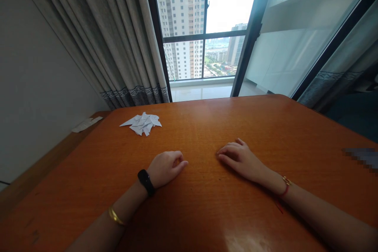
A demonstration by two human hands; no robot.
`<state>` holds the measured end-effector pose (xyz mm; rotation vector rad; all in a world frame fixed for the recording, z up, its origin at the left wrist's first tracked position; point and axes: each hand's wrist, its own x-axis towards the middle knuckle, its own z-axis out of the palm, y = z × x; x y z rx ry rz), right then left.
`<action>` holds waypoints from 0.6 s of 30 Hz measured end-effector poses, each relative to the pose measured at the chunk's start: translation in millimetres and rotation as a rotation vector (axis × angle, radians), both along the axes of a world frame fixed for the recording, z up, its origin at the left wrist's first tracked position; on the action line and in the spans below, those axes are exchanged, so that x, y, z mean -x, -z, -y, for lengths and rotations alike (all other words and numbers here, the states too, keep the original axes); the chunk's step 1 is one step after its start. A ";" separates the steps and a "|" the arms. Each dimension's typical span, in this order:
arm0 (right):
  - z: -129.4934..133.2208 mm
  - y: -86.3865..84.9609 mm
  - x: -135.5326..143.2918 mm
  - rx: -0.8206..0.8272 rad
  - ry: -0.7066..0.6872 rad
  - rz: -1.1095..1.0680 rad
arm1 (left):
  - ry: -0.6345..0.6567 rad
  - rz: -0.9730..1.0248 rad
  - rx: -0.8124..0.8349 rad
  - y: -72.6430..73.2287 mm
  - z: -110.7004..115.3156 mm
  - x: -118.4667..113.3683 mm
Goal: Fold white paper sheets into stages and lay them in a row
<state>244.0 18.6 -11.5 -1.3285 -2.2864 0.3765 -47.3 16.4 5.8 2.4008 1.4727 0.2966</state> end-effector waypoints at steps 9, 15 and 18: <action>2.9 1.5 6.5 -0.025 0.021 0.001 | -0.653 -0.049 -0.232 -15.7 -126.5 79.8; 5.8 1.4 10.0 -0.017 0.056 -0.023 | -0.698 -0.074 -0.058 -7.8 -173.6 112.4; 4.7 2.4 9.5 -0.008 0.060 -0.038 | -0.600 -0.096 -0.029 4.0 -174.5 99.4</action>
